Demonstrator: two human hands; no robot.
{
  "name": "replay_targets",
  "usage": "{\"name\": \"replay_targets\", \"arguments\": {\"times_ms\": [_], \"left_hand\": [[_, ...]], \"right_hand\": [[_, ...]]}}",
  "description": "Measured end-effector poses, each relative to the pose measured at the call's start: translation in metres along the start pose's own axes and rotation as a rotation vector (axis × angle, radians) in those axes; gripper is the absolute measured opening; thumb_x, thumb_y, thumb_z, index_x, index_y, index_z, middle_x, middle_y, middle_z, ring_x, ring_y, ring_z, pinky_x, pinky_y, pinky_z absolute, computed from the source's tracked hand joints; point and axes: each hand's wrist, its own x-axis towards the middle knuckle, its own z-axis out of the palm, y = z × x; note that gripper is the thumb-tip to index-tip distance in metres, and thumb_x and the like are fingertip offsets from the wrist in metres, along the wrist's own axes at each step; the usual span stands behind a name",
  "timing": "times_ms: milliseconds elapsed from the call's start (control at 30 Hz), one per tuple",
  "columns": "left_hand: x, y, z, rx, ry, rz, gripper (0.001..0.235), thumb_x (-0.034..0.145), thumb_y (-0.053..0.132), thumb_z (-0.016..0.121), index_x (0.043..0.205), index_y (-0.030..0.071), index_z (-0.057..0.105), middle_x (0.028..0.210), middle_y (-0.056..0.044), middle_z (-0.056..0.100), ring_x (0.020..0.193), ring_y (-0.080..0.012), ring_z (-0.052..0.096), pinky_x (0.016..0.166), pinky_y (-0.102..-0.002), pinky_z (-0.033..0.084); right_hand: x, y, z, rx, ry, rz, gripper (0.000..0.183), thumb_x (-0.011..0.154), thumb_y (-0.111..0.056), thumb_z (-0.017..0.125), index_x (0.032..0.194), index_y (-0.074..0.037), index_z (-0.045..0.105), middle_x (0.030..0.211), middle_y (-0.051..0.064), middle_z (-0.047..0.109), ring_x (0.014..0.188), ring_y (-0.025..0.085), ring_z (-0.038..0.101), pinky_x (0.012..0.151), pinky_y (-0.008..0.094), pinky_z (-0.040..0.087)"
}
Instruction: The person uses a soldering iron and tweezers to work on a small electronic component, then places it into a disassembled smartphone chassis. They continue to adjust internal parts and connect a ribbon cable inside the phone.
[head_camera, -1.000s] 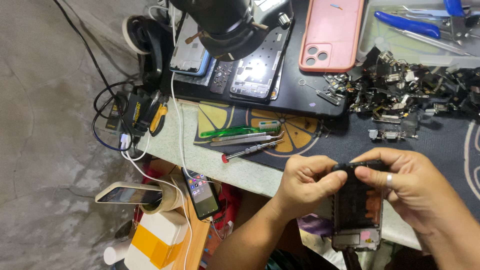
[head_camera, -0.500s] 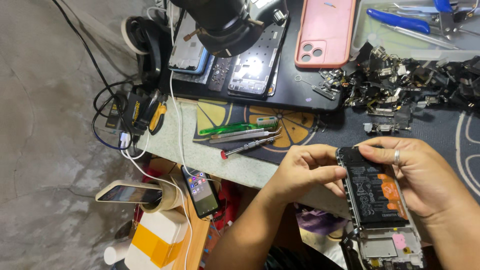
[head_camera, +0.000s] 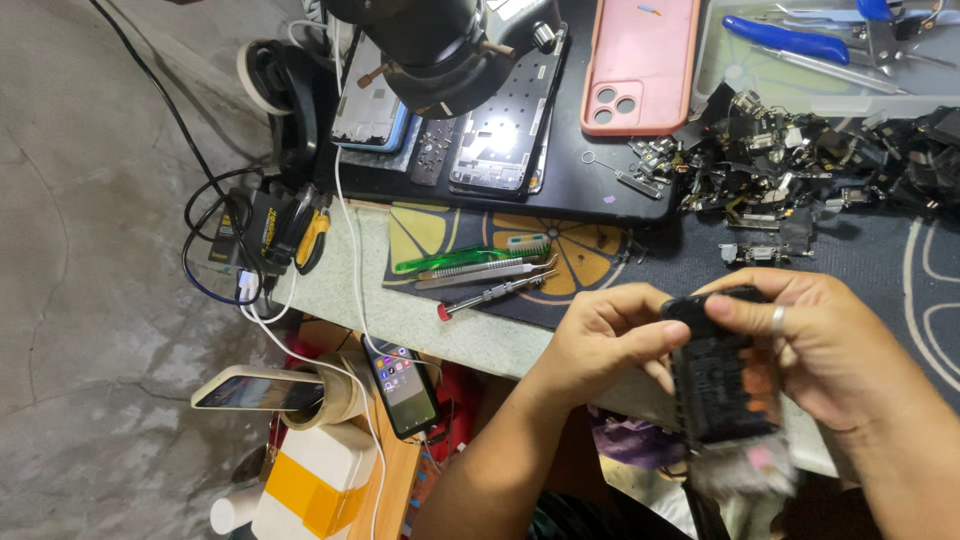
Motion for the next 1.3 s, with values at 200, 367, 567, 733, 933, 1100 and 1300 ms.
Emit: {"name": "replay_targets", "arguments": {"times_ms": [200, 367, 567, 733, 933, 1100, 1300], "left_hand": [[-0.008, -0.004, 0.008, 0.299, 0.069, 0.202, 0.01, 0.105, 0.004, 0.071, 0.105, -0.005, 0.068, 0.085, -0.001, 0.067, 0.076, -0.0043, 0.061, 0.071, -0.022, 0.05], [-0.023, 0.001, 0.015, 0.353, 0.042, 0.298, 0.009, 0.102, 0.006, 0.071, 0.104, -0.003, 0.068, 0.083, 0.002, 0.067, 0.074, -0.0016, 0.059, 0.067, -0.019, 0.048], [-0.028, 0.008, 0.02, 0.543, 0.021, 0.394, 0.01, 0.098, 0.007, 0.072, 0.1, -0.003, 0.069, 0.072, 0.001, 0.065, 0.063, -0.0009, 0.056, 0.058, -0.018, 0.045], [-0.031, 0.008, 0.022, 0.615, 0.04, 0.467, 0.012, 0.098, 0.009, 0.073, 0.096, -0.001, 0.068, 0.069, 0.001, 0.063, 0.06, -0.0007, 0.056, 0.055, -0.019, 0.044], [-0.023, 0.006, 0.023, 0.442, -0.009, 0.269, 0.016, 0.099, 0.01, 0.076, 0.092, 0.001, 0.065, 0.07, 0.004, 0.063, 0.063, 0.0, 0.055, 0.055, -0.019, 0.043], [-0.019, 0.008, 0.023, 0.336, -0.091, 0.29, 0.019, 0.1, 0.007, 0.079, 0.091, -0.002, 0.065, 0.078, 0.001, 0.065, 0.071, -0.0008, 0.057, 0.062, -0.017, 0.044], [-0.029, 0.018, 0.021, 0.226, -0.333, 0.251, 0.024, 0.092, 0.005, 0.084, 0.106, -0.002, 0.067, 0.103, -0.006, 0.068, 0.099, -0.0107, 0.064, 0.091, -0.025, 0.05]], "right_hand": [[-0.013, 0.009, 0.0, -0.07, 0.027, -0.006, 0.025, 0.089, -0.006, 0.077, 0.112, 0.003, 0.078, 0.086, 0.014, 0.075, 0.064, 0.022, 0.068, 0.055, 0.037, 0.053], [-0.036, 0.013, 0.004, -0.033, 0.021, -0.156, 0.019, 0.086, -0.003, 0.076, 0.104, 0.003, 0.076, 0.081, 0.007, 0.071, 0.064, 0.015, 0.064, 0.056, 0.03, 0.051], [-0.057, 0.024, 0.006, -0.187, 0.014, -0.375, 0.008, 0.09, 0.003, 0.079, 0.097, 0.004, 0.073, 0.074, 0.007, 0.069, 0.062, 0.011, 0.059, 0.054, 0.026, 0.045], [-0.061, 0.023, 0.014, -0.227, 0.034, -0.368, 0.008, 0.09, 0.002, 0.078, 0.093, 0.003, 0.071, 0.074, 0.006, 0.069, 0.063, 0.01, 0.062, 0.055, 0.026, 0.049], [-0.049, 0.01, 0.011, -0.321, 0.0, -0.193, 0.013, 0.088, -0.003, 0.078, 0.1, 0.003, 0.076, 0.072, 0.005, 0.062, 0.056, 0.012, 0.054, 0.048, 0.029, 0.04], [-0.036, 0.009, -0.009, -0.259, -0.097, -0.118, 0.016, 0.085, -0.002, 0.078, 0.101, 0.004, 0.076, 0.074, 0.009, 0.074, 0.059, 0.014, 0.061, 0.054, 0.029, 0.047], [-0.035, 0.01, -0.031, -0.166, -0.258, -0.152, 0.021, 0.083, 0.005, 0.081, 0.102, 0.006, 0.073, 0.081, 0.012, 0.074, 0.067, 0.018, 0.068, 0.058, 0.033, 0.054]]}}
